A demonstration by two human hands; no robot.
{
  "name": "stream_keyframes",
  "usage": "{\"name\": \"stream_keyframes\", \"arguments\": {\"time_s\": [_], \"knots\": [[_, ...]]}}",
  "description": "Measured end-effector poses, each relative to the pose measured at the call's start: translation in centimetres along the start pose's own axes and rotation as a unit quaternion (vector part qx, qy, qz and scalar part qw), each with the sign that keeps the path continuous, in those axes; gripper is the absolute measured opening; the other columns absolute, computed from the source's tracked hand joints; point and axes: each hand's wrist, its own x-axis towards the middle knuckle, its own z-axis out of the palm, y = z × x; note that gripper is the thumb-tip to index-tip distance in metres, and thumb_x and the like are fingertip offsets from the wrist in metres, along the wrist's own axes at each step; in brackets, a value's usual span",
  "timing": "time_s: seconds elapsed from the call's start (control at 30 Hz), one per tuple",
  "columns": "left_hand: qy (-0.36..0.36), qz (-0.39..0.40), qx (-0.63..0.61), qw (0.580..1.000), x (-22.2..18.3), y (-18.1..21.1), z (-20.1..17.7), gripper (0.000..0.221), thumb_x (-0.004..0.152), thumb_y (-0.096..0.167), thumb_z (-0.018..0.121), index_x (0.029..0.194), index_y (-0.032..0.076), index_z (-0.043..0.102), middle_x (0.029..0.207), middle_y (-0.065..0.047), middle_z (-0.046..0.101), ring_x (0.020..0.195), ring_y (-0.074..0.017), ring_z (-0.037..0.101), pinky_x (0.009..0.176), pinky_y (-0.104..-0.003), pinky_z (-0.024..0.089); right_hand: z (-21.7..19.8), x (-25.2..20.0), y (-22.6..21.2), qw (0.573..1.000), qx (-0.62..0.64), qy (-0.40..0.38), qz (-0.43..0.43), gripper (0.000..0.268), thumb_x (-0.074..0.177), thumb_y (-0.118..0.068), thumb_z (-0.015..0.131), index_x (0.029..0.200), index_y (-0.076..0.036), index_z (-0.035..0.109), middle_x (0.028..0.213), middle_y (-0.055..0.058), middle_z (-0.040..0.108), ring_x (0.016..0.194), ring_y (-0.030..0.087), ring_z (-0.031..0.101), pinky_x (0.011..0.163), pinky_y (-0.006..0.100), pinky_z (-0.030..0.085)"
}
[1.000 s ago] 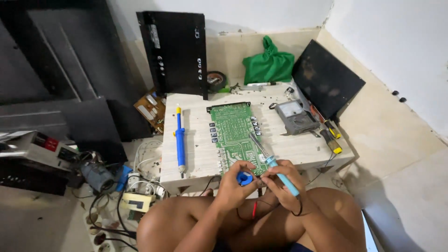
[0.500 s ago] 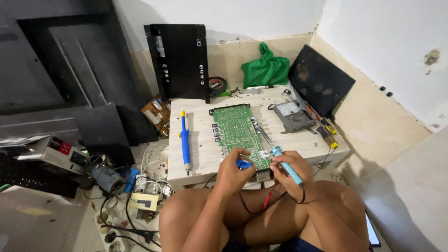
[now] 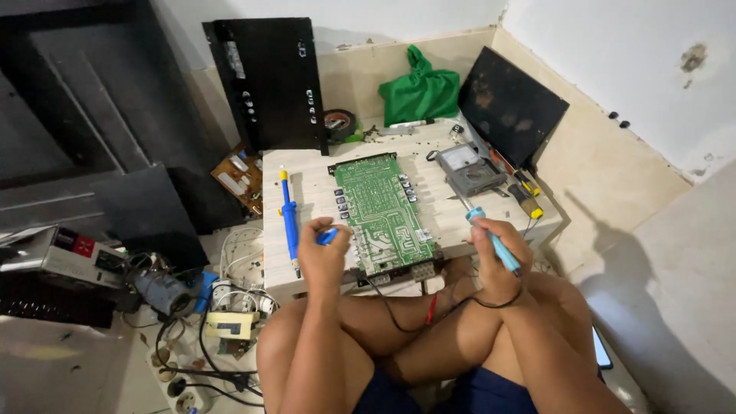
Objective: Using a soldering iron and a desoldering pump to remove solder from components on a circuit board.
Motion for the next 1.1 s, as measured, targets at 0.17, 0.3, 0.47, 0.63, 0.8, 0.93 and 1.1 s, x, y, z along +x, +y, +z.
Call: {"name": "stream_keyframes", "arguments": {"time_s": [0.17,0.3,0.47,0.63,0.8,0.93,1.1], "knots": [[0.063,0.012,-0.113,0.992,0.6,-0.5,0.1,0.032,0.081,0.009,0.078,0.110,0.003,0.066,0.092,-0.010,0.071,0.071,-0.0153,0.066,0.063,-0.028,0.061,-0.3,-0.2,-0.1,0.988,-0.028,0.081,-0.132,0.021,0.102,-0.003,0.055,0.123,0.001,0.056,0.104,0.015,0.065,0.080,0.018,0.061,0.074,0.028,0.055],[0.056,0.077,-0.055,0.994,0.7,-1.7,1.4,0.028,0.081,0.009,0.079,0.105,0.006,0.066,0.079,-0.005,0.069,0.062,-0.0129,0.063,0.060,-0.026,0.052,-0.3,0.9,0.6,0.985,-0.167,-0.004,0.046,0.016,0.093,-0.006,0.069,0.108,0.000,0.074,0.088,0.009,0.077,0.066,0.015,0.063,0.059,0.027,0.050],[0.013,0.008,0.063,0.998,0.7,-1.9,2.9,0.032,0.081,0.017,0.079,0.109,0.013,0.067,0.089,-0.002,0.075,0.077,-0.0146,0.068,0.074,-0.030,0.056,-0.1,1.3,1.2,0.994,-0.096,0.025,0.044,0.018,0.098,-0.003,0.063,0.115,0.004,0.064,0.087,0.011,0.069,0.066,0.016,0.060,0.064,0.026,0.050],[0.009,0.044,0.092,0.995,1.2,-1.7,4.6,0.031,0.081,0.015,0.078,0.110,0.010,0.067,0.086,-0.003,0.074,0.072,-0.0145,0.068,0.071,-0.030,0.057,-1.0,0.5,4.8,0.995,-0.061,0.064,0.040,0.016,0.100,0.001,0.062,0.115,0.005,0.062,0.091,0.014,0.069,0.067,0.015,0.061,0.061,0.025,0.051],[-0.010,0.008,0.127,0.992,2.5,-3.8,4.9,0.030,0.081,0.014,0.079,0.109,0.012,0.066,0.086,-0.002,0.074,0.072,-0.0125,0.069,0.070,-0.029,0.057,-0.7,0.7,4.7,0.989,-0.035,0.139,-0.034,0.014,0.101,-0.007,0.045,0.115,-0.003,0.046,0.095,0.016,0.057,0.072,0.019,0.051,0.072,0.031,0.049],[0.007,0.057,0.115,0.992,3.8,-3.9,4.9,0.028,0.081,0.015,0.080,0.105,0.010,0.067,0.081,-0.001,0.074,0.066,-0.0119,0.066,0.066,-0.027,0.056,-1.0,1.6,4.6,0.987,-0.086,0.022,0.134,0.014,0.099,0.002,0.058,0.112,0.005,0.062,0.086,0.014,0.067,0.064,0.015,0.056,0.061,0.025,0.048],[-0.017,0.065,0.111,0.992,4.8,-3.6,5.0,0.028,0.080,0.010,0.081,0.105,0.010,0.067,0.082,0.001,0.073,0.067,-0.0092,0.066,0.064,-0.024,0.056,-0.9,3.8,2.8,0.983,-0.066,0.007,0.169,0.020,0.103,0.004,0.054,0.121,0.010,0.050,0.096,0.022,0.064,0.073,0.020,0.057,0.069,0.028,0.052]]}}
